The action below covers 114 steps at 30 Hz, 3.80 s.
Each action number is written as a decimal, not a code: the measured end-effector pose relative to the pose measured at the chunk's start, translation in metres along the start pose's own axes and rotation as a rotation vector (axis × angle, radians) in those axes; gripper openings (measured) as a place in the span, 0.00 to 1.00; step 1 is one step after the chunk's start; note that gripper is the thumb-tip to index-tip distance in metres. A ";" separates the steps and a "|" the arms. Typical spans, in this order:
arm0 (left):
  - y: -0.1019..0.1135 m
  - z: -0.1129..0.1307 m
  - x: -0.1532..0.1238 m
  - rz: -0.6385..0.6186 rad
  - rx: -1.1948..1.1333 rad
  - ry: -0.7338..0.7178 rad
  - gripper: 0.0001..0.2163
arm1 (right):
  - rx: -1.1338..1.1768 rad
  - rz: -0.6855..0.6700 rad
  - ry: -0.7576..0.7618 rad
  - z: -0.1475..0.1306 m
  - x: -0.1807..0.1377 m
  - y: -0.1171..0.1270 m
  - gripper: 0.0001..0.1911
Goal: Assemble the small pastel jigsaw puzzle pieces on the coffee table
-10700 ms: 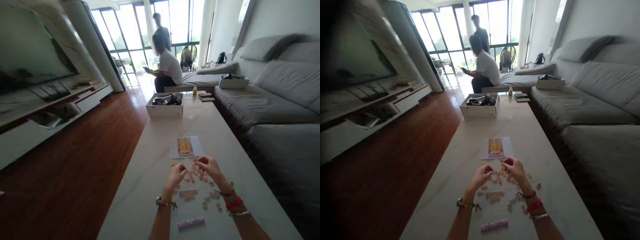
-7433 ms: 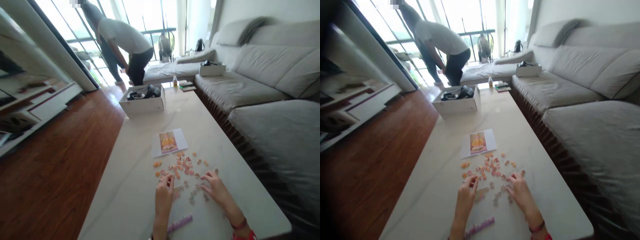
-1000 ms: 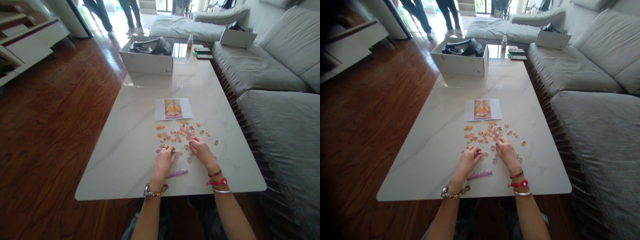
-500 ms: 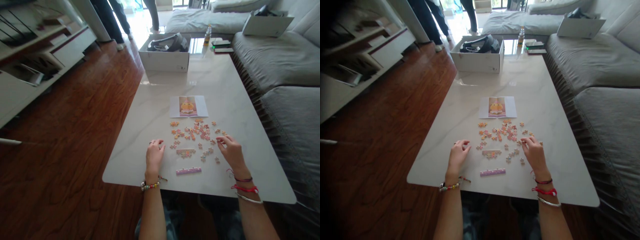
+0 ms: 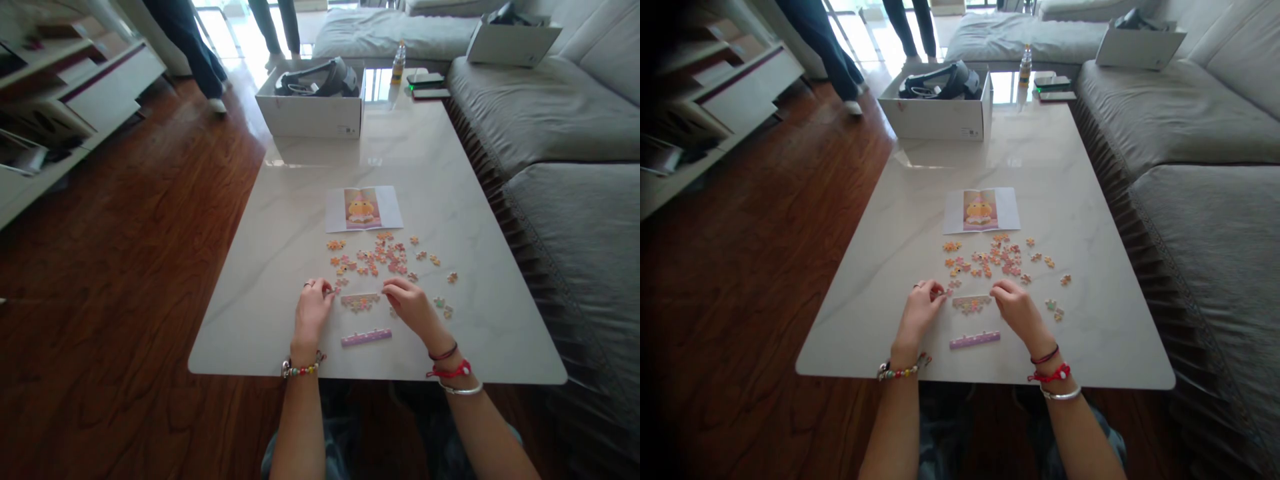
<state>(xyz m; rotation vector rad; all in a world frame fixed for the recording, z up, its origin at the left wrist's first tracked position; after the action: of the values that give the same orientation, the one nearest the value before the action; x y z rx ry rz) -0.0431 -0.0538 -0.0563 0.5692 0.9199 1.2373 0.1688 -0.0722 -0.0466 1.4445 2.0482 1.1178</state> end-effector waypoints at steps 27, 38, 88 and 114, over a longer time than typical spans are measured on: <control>-0.002 -0.002 0.003 -0.005 0.021 -0.037 0.05 | -0.098 -0.078 -0.044 0.020 0.002 -0.003 0.07; -0.005 -0.005 0.004 -0.006 0.031 -0.032 0.04 | -0.149 -0.110 0.006 0.020 0.005 -0.005 0.06; -0.044 0.084 -0.014 -0.010 0.157 -0.212 0.08 | -0.119 -0.269 -0.060 0.008 -0.004 0.002 0.05; -0.027 0.061 0.001 -0.392 -0.711 -0.144 0.10 | 0.370 0.128 -0.063 -0.006 0.000 0.008 0.08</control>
<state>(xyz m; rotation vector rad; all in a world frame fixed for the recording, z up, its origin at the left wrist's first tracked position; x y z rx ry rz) 0.0234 -0.0531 -0.0457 -0.0893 0.3921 1.0540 0.1696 -0.0732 -0.0362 1.7813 2.2271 0.7503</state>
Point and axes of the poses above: each hand's wrist, its own x-axis towards the middle knuckle, its own y-axis out of the back of the hand, z = x × y, the point moved 2 cm from there along x, towards the middle knuckle, and after that the axes turned 7 degrees about -z, right-handed, at the moved point
